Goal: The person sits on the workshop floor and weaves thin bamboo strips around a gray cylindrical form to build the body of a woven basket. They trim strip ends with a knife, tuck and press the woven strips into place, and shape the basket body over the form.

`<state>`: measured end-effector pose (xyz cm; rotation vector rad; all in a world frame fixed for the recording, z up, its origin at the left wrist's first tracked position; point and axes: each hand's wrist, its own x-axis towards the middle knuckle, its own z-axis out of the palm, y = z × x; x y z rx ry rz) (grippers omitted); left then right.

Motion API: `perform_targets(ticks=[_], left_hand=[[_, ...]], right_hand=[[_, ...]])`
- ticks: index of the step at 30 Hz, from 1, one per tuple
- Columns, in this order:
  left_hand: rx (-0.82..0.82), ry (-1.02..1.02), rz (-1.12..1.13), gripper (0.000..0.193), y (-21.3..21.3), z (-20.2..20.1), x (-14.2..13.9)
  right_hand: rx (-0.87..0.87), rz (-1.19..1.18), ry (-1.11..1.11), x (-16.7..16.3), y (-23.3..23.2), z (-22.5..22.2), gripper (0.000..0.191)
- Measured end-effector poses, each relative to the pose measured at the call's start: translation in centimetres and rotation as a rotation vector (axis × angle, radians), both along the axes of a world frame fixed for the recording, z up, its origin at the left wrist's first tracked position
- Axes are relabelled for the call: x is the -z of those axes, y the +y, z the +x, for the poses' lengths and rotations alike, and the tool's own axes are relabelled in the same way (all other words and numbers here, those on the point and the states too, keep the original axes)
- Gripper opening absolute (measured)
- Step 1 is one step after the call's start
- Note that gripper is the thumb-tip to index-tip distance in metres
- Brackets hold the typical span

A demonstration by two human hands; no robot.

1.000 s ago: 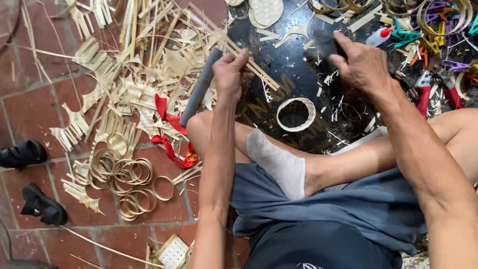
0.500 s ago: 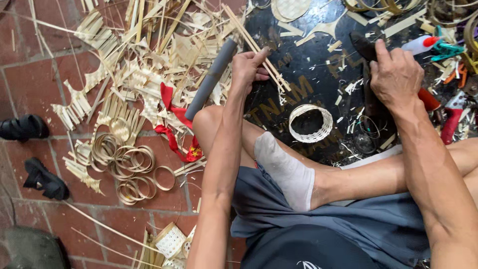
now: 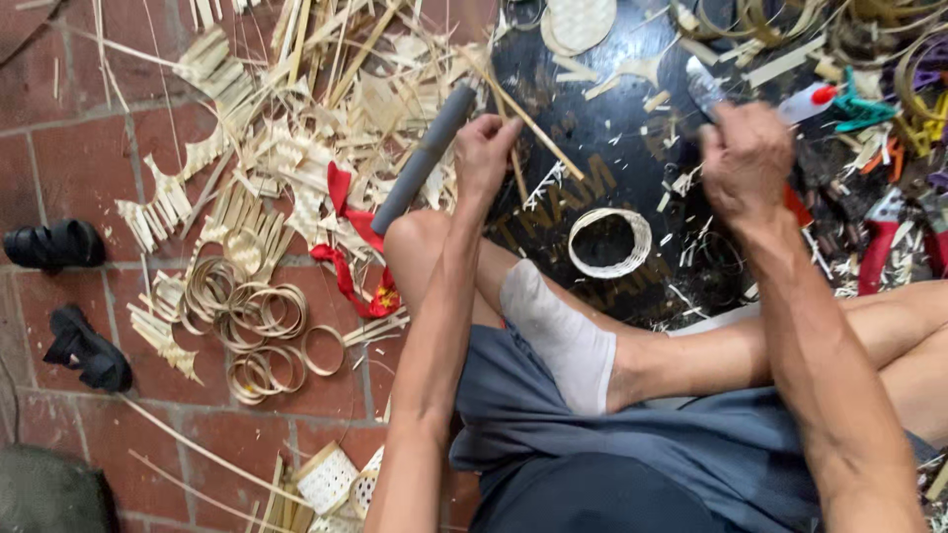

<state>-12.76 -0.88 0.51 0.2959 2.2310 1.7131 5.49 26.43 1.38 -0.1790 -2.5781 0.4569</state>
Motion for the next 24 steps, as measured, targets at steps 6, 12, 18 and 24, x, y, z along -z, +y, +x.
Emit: perform_targets(ticks=[6,12,18,24], left_hand=[[0.512,-0.095,-0.097,0.026,1.4,2.0,-3.5],[0.193,0.179,-0.576,0.035,-6.5,-2.3,-2.8],[0.216,0.217,-0.825,0.044,-12.7,-5.6,0.0],[0.07,0.293,-0.573,0.044,-12.8,-5.0,-4.7]], right_hand=[[-0.103,-1.488,-0.152,-4.2,-5.7,-5.2,0.022],[-0.088,-1.563,0.35,-3.9,-4.9,-4.3,0.012],[0.069,-1.683,0.609,-0.9,-3.5,1.4,0.006],[0.122,-1.832,0.645,-2.4,-5.5,5.0,0.006]])
